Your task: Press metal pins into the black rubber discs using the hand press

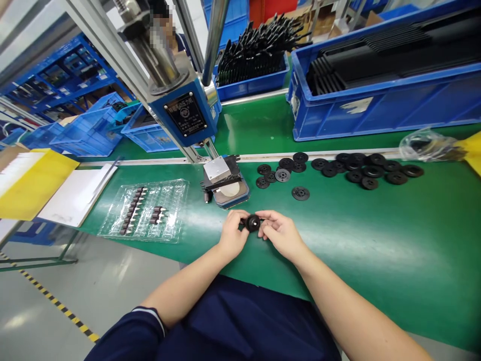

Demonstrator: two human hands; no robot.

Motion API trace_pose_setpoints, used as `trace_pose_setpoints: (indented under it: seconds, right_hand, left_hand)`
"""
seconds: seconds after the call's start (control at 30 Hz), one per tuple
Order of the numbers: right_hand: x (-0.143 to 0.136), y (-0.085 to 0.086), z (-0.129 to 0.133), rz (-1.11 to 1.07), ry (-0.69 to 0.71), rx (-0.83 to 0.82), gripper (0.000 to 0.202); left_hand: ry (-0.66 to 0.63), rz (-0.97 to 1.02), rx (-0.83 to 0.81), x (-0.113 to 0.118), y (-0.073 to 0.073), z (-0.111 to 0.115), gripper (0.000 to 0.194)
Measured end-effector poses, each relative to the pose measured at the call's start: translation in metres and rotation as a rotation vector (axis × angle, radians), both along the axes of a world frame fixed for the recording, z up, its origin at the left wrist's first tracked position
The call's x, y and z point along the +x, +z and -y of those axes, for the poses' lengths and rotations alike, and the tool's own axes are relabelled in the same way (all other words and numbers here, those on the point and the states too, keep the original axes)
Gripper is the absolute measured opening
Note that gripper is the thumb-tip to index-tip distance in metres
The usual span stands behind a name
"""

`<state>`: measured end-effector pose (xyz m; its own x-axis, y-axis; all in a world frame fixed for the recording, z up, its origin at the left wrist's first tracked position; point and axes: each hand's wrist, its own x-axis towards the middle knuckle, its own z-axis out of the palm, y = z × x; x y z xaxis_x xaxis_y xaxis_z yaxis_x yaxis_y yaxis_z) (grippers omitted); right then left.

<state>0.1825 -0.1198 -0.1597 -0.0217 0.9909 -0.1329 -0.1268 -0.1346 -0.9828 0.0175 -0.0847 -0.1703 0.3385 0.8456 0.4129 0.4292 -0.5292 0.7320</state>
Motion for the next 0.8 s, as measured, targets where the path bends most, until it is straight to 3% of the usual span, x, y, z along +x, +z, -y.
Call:
trace_pose_setpoints:
  seconds: [0.3,0.8]
  right_hand:
    - [-0.0002,0.0031,0.0002,0.026,-0.022,-0.003,0.041]
    - [-0.0019,0.0053,0.0012,0.043,0.008,0.019,0.038]
  left_hand:
    - [0.029,0.076,-0.084,0.0005,-0.0002,-0.001,0.017]
    - [-0.001,0.052,-0.015,-0.0003,0.0034,-0.0001,0.018]
